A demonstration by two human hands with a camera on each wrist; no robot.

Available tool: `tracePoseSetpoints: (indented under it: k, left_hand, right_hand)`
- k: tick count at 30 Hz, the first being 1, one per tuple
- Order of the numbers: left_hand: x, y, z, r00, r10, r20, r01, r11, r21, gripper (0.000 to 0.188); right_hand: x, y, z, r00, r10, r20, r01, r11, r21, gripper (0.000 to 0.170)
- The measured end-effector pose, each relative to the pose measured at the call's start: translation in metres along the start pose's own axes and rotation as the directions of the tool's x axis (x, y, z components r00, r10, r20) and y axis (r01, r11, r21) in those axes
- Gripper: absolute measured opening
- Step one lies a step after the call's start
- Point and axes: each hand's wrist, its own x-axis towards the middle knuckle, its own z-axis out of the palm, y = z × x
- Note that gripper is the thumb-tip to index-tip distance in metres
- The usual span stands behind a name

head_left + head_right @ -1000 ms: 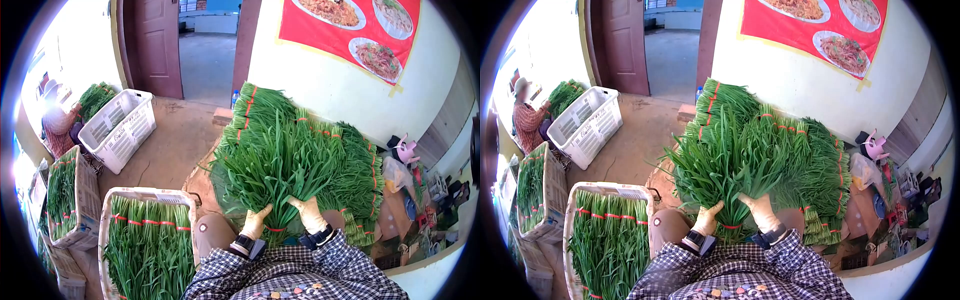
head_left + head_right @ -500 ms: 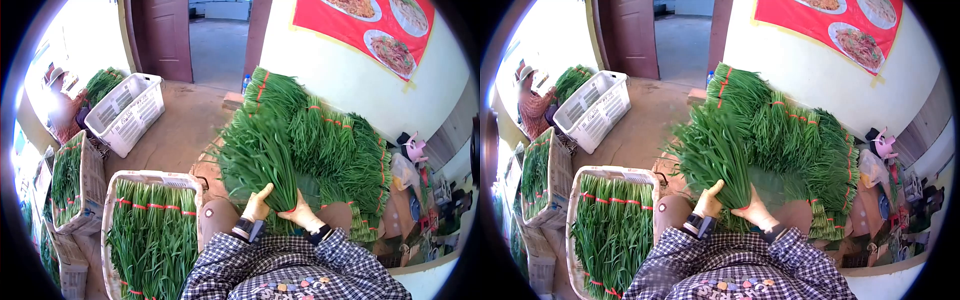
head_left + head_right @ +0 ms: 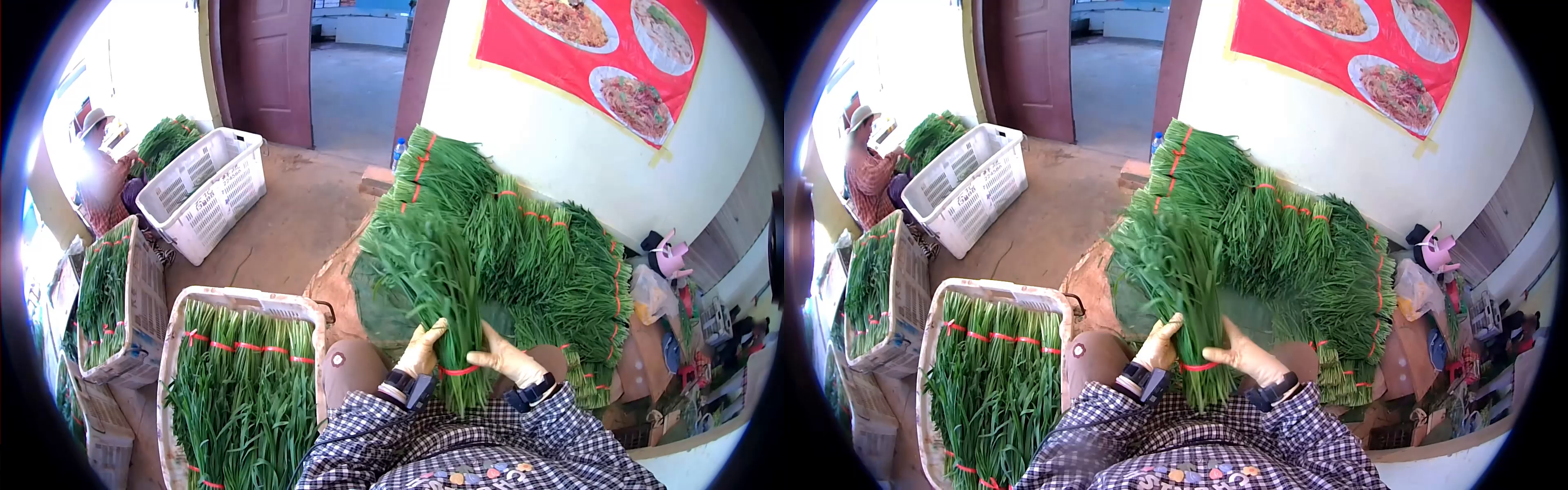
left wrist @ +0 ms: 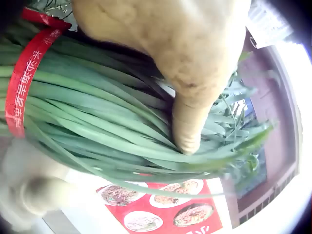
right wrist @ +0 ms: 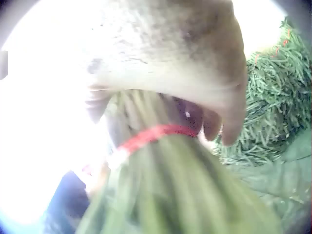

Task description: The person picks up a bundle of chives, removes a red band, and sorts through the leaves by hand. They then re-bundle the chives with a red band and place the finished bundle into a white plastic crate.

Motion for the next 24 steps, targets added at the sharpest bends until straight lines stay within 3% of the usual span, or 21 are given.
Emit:
tracePoseSetpoints:
  k: [1, 5, 6, 9, 10, 12, 16, 18, 20, 21, 22, 23, 24]
  left_hand:
    - [-0.003, 0.005, 0.004, 0.998, 0.054, 0.029, -0.056, 0.997, 0.045, 0.047]
    - [-0.010, 0.000, 0.019, 0.986, 0.163, -0.035, -0.156, 0.976, 0.155, 0.044]
    - [-0.010, 0.001, 0.018, 0.986, 0.162, -0.030, -0.155, 0.976, 0.153, 0.044]
    - [-0.019, 0.012, 0.022, 0.994, 0.086, -0.062, -0.080, 0.992, 0.093, 0.037]
    - [-0.022, 0.017, 0.026, 0.988, 0.145, -0.057, -0.134, 0.976, 0.169, 0.036]
    - [-0.022, 0.016, 0.020, 0.965, 0.261, 0.031, -0.252, 0.883, 0.397, 0.033]
    - [-0.023, 0.019, 0.024, 0.985, 0.162, -0.060, -0.139, 0.950, 0.281, 0.034]
    - [-0.020, 0.013, 0.014, 0.958, 0.281, 0.060, -0.276, 0.845, 0.458, 0.036]
    - [-0.010, 0.000, -0.007, 0.932, 0.355, 0.079, -0.343, 0.787, 0.512, 0.035]
    - [-0.004, -0.006, -0.018, 0.899, 0.426, 0.101, -0.404, 0.720, 0.564, 0.038]
    - [0.000, -0.010, -0.020, 0.924, 0.382, 0.013, -0.351, 0.834, 0.425, 0.049]
    - [0.000, -0.008, -0.027, 0.925, 0.379, 0.020, -0.351, 0.833, 0.427, 0.049]
    - [-0.003, -0.003, -0.037, 0.933, 0.339, 0.122, -0.344, 0.737, 0.582, 0.042]
  right_hand:
    - [0.008, -0.004, 0.003, 0.998, -0.051, -0.042, 0.055, 0.994, 0.096, 0.122]
    - [0.045, -0.001, 0.018, 0.953, -0.068, -0.295, 0.110, 0.986, 0.126, 0.095]
    - [0.050, -0.004, 0.021, 0.942, -0.082, -0.326, 0.182, 0.940, 0.288, 0.081]
    - [0.057, 0.003, 0.008, 0.944, -0.053, -0.326, 0.135, 0.963, 0.233, 0.066]
    - [0.054, -0.002, 0.011, 0.932, 0.009, -0.362, 0.140, 0.913, 0.383, 0.054]
    - [0.049, -0.013, 0.012, 0.934, 0.021, -0.357, 0.146, 0.889, 0.434, 0.052]
    - [0.050, -0.003, 0.010, 0.941, 0.022, -0.338, 0.175, 0.823, 0.541, 0.049]
    - [0.048, -0.002, 0.009, 0.947, 0.007, -0.321, 0.192, 0.789, 0.584, 0.050]
    - [0.043, -0.009, 0.010, 0.963, 0.018, -0.269, 0.190, 0.663, 0.725, 0.053]
    - [0.042, -0.009, 0.009, 0.962, 0.014, -0.273, 0.195, 0.663, 0.723, 0.053]
    - [0.040, -0.009, 0.007, 0.962, -0.119, -0.245, 0.206, 0.907, 0.368, 0.051]
    - [0.037, -0.008, 0.004, 0.960, -0.224, -0.166, 0.218, 0.974, -0.058, 0.050]
    - [0.033, -0.006, -0.001, 0.958, -0.228, -0.175, 0.221, 0.973, -0.058, 0.050]
